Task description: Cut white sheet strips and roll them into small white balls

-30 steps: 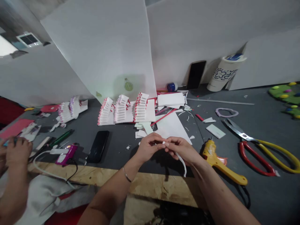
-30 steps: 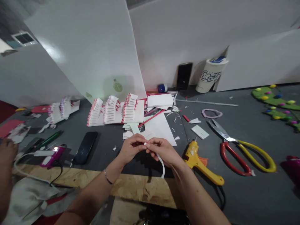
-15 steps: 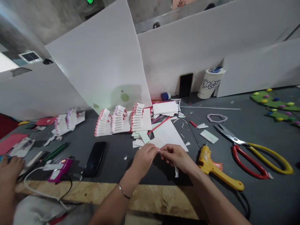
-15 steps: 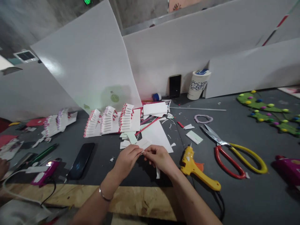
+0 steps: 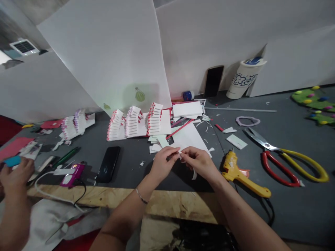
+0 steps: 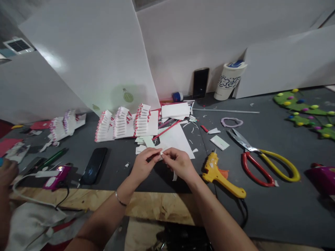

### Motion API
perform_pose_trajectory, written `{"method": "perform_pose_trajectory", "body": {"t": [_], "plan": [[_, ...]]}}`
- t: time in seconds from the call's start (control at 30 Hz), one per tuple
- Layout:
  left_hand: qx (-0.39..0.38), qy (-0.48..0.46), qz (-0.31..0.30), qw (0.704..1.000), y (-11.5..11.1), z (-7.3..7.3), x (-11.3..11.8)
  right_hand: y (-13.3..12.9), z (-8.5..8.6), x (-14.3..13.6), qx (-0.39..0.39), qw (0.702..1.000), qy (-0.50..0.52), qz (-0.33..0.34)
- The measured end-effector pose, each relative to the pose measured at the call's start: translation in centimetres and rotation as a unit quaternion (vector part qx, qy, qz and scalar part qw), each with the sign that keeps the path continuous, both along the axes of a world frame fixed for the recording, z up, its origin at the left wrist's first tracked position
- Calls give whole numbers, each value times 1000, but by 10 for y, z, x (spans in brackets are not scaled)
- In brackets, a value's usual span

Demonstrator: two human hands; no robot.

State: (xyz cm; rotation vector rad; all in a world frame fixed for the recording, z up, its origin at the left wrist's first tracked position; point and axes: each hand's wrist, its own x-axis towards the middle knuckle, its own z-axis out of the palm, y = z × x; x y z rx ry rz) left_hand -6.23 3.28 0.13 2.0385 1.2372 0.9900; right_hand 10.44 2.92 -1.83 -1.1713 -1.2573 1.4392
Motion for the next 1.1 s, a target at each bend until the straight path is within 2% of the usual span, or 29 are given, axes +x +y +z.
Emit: {"method": "perform_pose_trajectory", "body": {"t": [0.1, 0.23, 0.4, 0.6, 0.9, 1.1], "plan": [[-63, -57, 2, 996, 1, 0, 0, -1, -2, -1, 14, 1000, -7, -7], [-92, -105, 18, 990, 2, -4, -1, -1, -4, -4, 13, 1000, -15, -3], [-41, -86, 68, 993, 4, -6, -1, -1, -5, -7, 8, 1000, -1, 2], [14, -43, 86, 995, 1, -8, 2, -2, -2, -11, 27, 999, -9, -18], [67, -12, 86, 994, 8, -22, 7, 1, -10, -21, 38, 996, 11, -85], [82, -28, 77, 993, 6, -26, 13, -1, -7, -23, 54, 993, 8, -103]]}}
